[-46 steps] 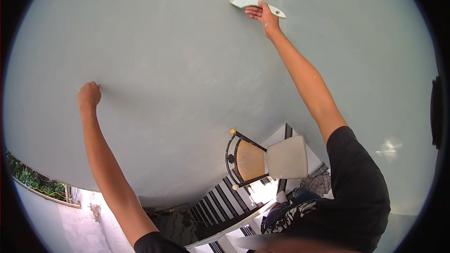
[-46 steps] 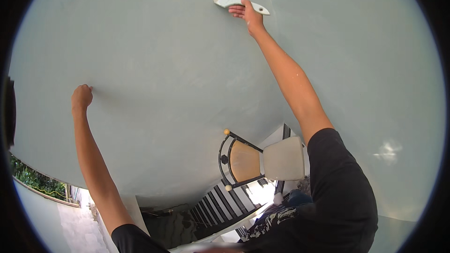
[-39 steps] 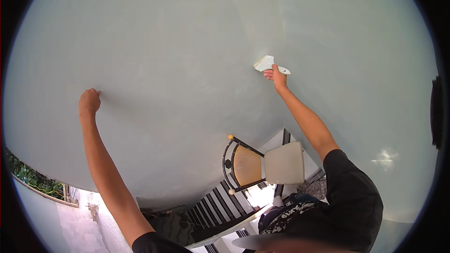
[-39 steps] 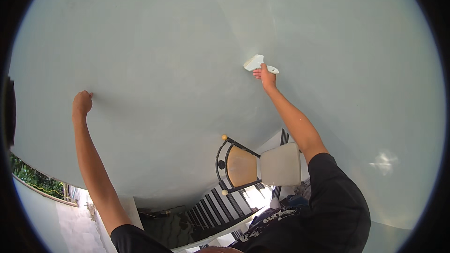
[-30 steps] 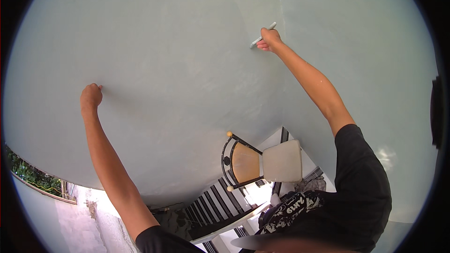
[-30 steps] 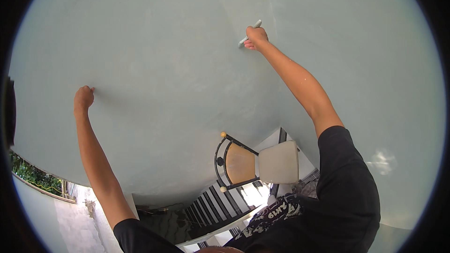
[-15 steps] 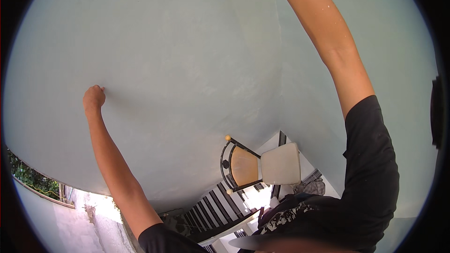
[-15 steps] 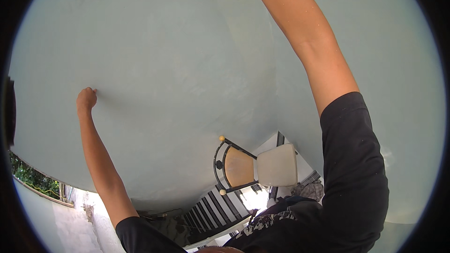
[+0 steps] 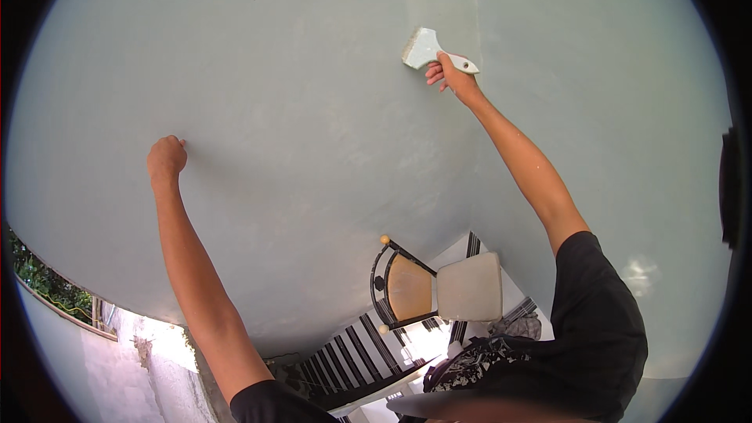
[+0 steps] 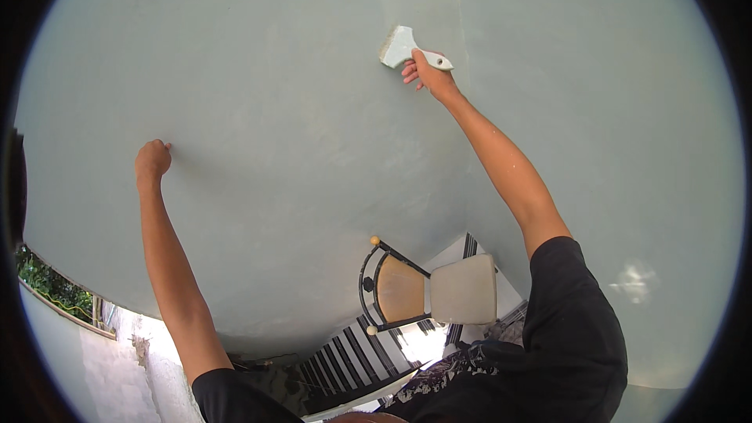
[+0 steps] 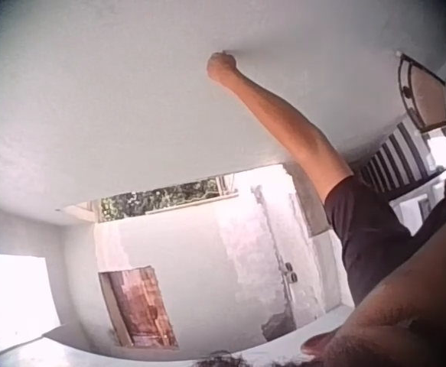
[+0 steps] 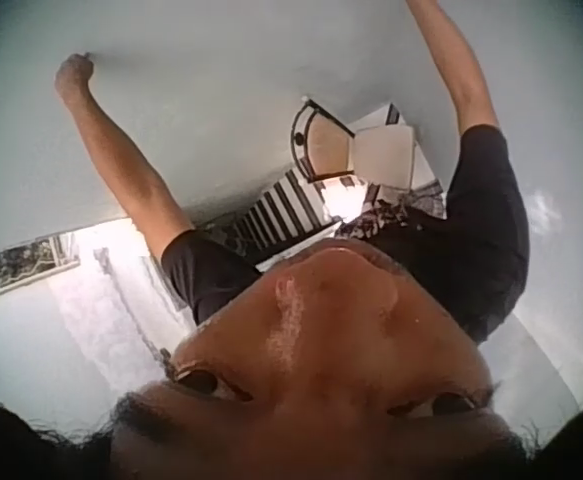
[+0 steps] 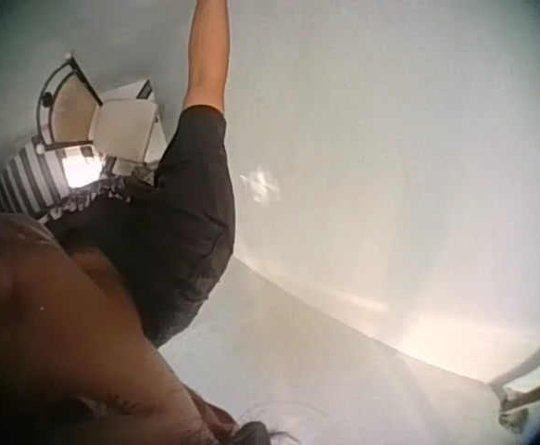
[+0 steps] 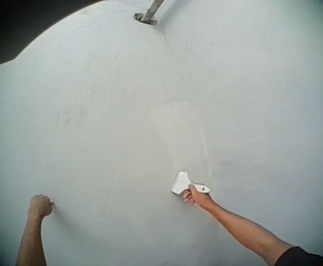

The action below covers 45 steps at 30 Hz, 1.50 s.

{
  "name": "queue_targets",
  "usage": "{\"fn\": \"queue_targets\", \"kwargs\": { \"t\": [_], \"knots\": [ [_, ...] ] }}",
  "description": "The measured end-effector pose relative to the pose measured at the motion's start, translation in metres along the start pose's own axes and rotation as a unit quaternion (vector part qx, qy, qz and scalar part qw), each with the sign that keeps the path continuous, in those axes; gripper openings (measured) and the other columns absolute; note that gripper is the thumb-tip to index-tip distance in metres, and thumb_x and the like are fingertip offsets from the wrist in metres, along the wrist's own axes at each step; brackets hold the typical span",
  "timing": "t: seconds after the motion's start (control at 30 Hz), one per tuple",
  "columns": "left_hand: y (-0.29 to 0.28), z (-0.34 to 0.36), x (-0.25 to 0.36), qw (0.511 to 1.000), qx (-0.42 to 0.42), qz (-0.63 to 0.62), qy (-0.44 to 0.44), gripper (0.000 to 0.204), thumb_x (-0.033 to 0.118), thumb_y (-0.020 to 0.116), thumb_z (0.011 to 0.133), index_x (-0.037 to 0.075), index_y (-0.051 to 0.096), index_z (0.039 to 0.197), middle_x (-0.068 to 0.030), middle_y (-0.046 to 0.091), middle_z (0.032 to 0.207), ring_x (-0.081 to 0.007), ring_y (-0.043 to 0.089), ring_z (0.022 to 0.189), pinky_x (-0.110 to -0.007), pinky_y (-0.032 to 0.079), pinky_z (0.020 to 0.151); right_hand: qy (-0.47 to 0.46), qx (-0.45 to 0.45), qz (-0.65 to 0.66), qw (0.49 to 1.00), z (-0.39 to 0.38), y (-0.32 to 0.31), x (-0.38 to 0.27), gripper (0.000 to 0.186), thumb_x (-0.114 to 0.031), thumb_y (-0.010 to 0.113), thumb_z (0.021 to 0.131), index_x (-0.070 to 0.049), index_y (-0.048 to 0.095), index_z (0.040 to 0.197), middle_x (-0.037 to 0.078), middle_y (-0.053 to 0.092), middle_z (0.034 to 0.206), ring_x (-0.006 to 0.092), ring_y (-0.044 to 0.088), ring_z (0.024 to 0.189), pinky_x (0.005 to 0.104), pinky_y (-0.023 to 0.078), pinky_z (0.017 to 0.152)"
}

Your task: Painting the ceiling using a hand brush and paint tray.

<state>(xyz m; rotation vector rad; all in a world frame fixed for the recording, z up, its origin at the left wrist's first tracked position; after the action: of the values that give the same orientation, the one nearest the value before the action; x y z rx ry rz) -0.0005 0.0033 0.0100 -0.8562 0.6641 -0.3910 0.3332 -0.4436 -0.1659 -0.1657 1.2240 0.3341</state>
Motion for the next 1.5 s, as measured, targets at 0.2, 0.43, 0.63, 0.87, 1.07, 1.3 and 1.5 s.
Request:
{"fn": "queue_targets", "kwargs": {
  "t": [0.2, 0.43, 0.63, 0.87, 1.07, 1.3, 1.5],
  "knots": [
    [0.004, 0.0, -0.003, 1.0, 0.023, 0.008, 0.008, 0.031, 0.029, 0.049, 0.097, 0.004, 0.068, 0.091, -0.0122, 0.069, 0.094, -0.0309, 0.066, 0.091, -0.041, 0.054, 0.074, 0.045, 0.099, -0.129, 0.986, -0.025, -0.041, 0.069, 0.045, -0.034, 0.05, 0.094, 0.004, 0.06, 0.117, 0.011, 0.069, 0.088, 0.0139, 0.066, 0.071, 0.0279, 0.052, 0.066],
    [0.007, -0.005, -0.006, 0.999, 0.035, 0.012, 0.014, 0.033, 0.029, 0.051, 0.096, 0.003, 0.067, 0.086, -0.0134, 0.068, 0.09, -0.0319, 0.066, 0.085, -0.042, 0.054, 0.071, -0.193, 0.243, -0.177, 0.934, 0.03, -0.083, -0.009, 0.042, -0.032, 0.056, 0.092, 0.003, 0.063, 0.113, 0.012, 0.069, 0.088, 0.0205, 0.064, 0.076, 0.0311, 0.049, 0.076],
    [0.003, 0.002, -0.002, 0.999, 0.033, -0.001, 0.027, 0.034, 0.028, 0.05, 0.097, 0.001, 0.066, 0.085, -0.0153, 0.068, 0.088, -0.0345, 0.065, 0.084, -0.043, 0.053, 0.071, -0.334, 0.291, -0.459, 0.77, 0.09, -0.052, -0.083, 0.025, -0.021, 0.059, 0.087, 0.003, 0.062, 0.087, 0.017, 0.061, 0.075, 0.0328, 0.061, 0.067, 0.0409, 0.049, 0.064],
    [0.003, 0.003, 0.0, 1.0, 0.009, -0.013, 0.015, 0.034, 0.028, 0.05, 0.097, 0.0, 0.066, 0.09, -0.0167, 0.067, 0.094, -0.0355, 0.064, 0.089, -0.045, 0.053, 0.073, -0.411, 0.186, -0.423, 0.786, 0.017, 0.061, -0.063, 0.016, -0.007, 0.063, 0.078, 0.006, 0.055, 0.082, 0.02, 0.059, 0.073, 0.0343, 0.061, 0.067, 0.0425, 0.052, 0.063],
    [0.006, 0.001, -0.007, 1.0, 0.007, 0.008, 0.009, 0.034, 0.03, 0.049, 0.097, 0.002, 0.067, 0.094, -0.0153, 0.067, 0.097, -0.034, 0.064, 0.093, -0.044, 0.053, 0.075, -0.259, -0.088, -0.223, 0.936, -0.025, 0.116, -0.095, 0.025, -0.017, 0.063, 0.082, 0.002, 0.065, 0.098, 0.014, 0.065, 0.084, 0.0244, 0.064, 0.076, 0.0324, 0.053, 0.071],
    [0.008, 0.002, 0.001, 1.0, 0.018, 0.005, 0.014, 0.035, 0.033, 0.048, 0.097, 0.004, 0.067, 0.095, -0.0136, 0.068, 0.098, -0.0318, 0.065, 0.093, -0.043, 0.054, 0.076, -0.153, -0.099, -0.003, 0.983, 0.014, 0.068, -0.091, 0.033, -0.025, 0.062, 0.09, 0.001, 0.065, 0.11, 0.011, 0.069, 0.1, 0.0175, 0.066, 0.089, 0.0288, 0.056, 0.079],
    [0.004, 0.0, -0.003, 1.0, -0.002, 0.014, 0.001, 0.035, 0.033, 0.048, 0.097, 0.004, 0.068, 0.096, -0.0131, 0.068, 0.098, -0.0319, 0.065, 0.093, -0.043, 0.054, 0.077, -0.14, -0.016, -0.117, 0.983, 0.037, -0.017, -0.083, 0.034, -0.026, 0.062, 0.09, 0.0, 0.066, 0.111, 0.011, 0.07, 0.1, 0.0171, 0.066, 0.086, 0.0279, 0.056, 0.076]
  ]
}}
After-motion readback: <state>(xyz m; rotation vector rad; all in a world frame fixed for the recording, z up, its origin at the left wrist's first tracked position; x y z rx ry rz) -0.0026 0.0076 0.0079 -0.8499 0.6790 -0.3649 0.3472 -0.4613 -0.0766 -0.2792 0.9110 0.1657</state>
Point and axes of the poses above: each hand's wrist, its own z-axis towards the middle knuckle, its own y-axis out of the palm, x = y × z, the point moved 2 cm from there along z, towards the middle knuckle
